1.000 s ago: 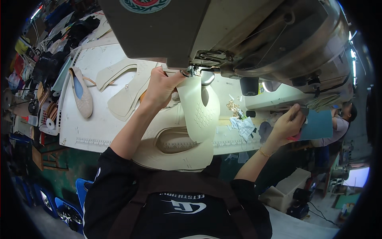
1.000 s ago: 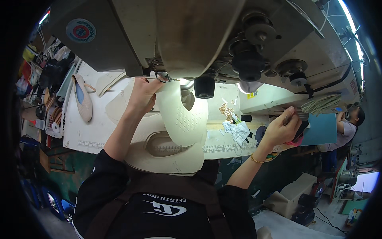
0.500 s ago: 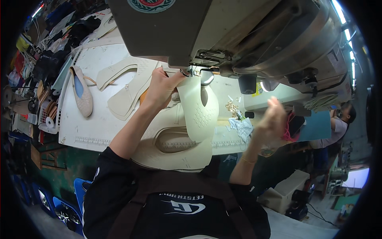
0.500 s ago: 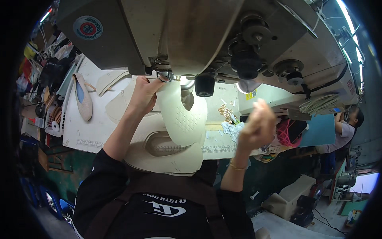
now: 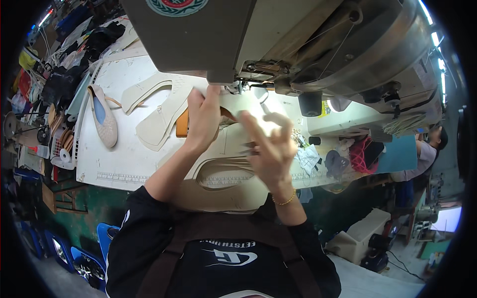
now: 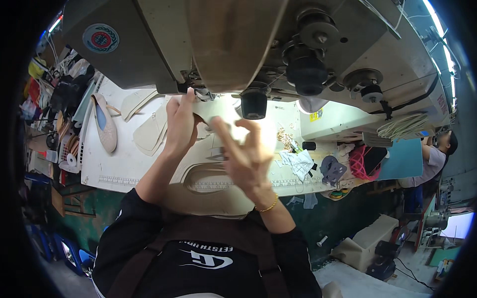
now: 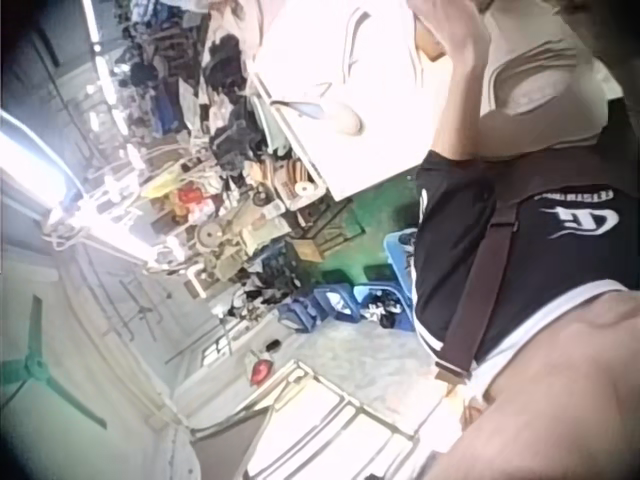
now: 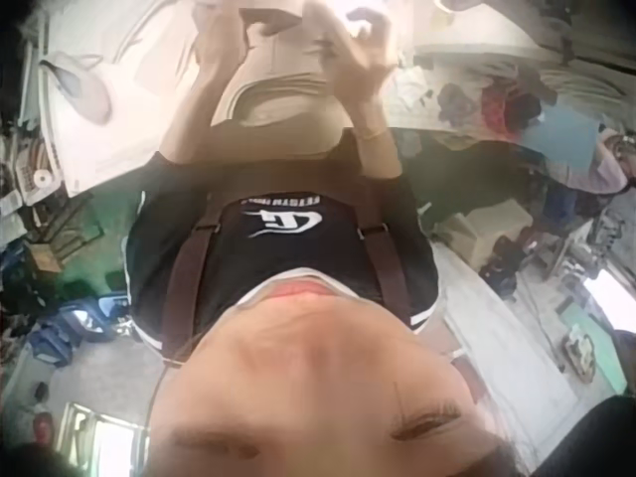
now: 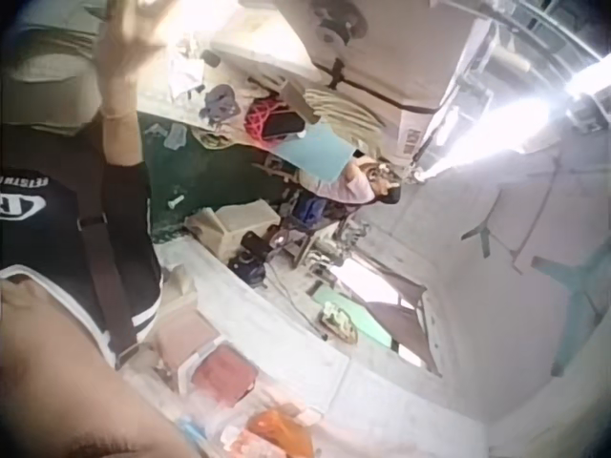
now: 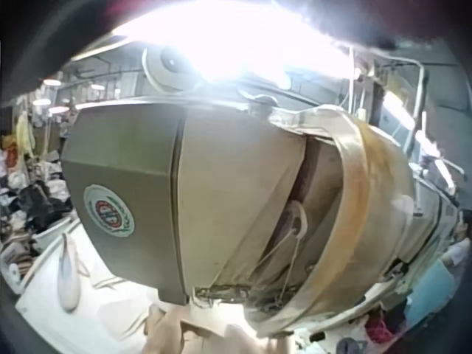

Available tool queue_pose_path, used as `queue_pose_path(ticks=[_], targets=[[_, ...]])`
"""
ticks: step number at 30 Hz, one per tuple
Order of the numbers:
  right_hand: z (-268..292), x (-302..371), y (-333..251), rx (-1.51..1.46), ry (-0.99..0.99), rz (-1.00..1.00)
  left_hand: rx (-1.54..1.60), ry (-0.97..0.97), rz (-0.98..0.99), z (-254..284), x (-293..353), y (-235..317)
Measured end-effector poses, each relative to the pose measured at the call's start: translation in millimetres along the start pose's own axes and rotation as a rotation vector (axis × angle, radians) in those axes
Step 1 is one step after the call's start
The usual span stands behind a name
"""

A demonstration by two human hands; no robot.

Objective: The person stitches shoe upper components together and attaches metal hardware using a sewing machine, trims threads with snips, and hands the assembled pieces to a coworker.

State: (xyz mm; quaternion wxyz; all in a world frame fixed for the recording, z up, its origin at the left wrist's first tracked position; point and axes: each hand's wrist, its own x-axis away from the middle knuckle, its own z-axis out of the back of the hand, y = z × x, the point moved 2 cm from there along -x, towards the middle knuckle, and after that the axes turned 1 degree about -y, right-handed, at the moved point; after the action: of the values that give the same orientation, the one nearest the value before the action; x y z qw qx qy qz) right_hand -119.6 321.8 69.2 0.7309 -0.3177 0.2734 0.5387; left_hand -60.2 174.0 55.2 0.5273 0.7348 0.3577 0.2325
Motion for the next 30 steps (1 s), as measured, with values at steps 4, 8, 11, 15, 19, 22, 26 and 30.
queue_pose_path(ticks=[4,8,11,15,19,22,26,30], targets=[[10.5,0.1,50.0,0.017,0.157,-0.105,0.062,-0.212,0.047,12.6,30.6,5.8],[29.5,-8.3,29.5,-0.345,0.031,-0.077,-0.433,-0.155,-0.222,38.0,33.7,25.0],[21.7,-21.1,11.8,-0.137,-0.116,-0.051,-1.447,0.177,-0.748,36.3,27.9,61.5],[7.7,-38.3,4.8,0.031,-0.085,-0.047,-1.275,-0.274,-0.318,16.1,-11.0,56.1],[4.3,-39.9,13.3,0.144,-0.169,0.007,-0.706,-0.349,0.071,5.8,-19.7,55.3],[3.4,-40.3,14.8,0.123,-0.218,0.061,-0.533,-0.307,0.288,12.7,-28.5,45.8],[-2.8,-39.2,23.8,0.036,-0.286,0.066,-0.356,-0.269,0.406,7.2,-26.9,48.2],[-5.6,-39.3,26.9,-0.054,-0.304,0.08,-0.391,-0.237,0.402,6.8,-25.9,49.4]])
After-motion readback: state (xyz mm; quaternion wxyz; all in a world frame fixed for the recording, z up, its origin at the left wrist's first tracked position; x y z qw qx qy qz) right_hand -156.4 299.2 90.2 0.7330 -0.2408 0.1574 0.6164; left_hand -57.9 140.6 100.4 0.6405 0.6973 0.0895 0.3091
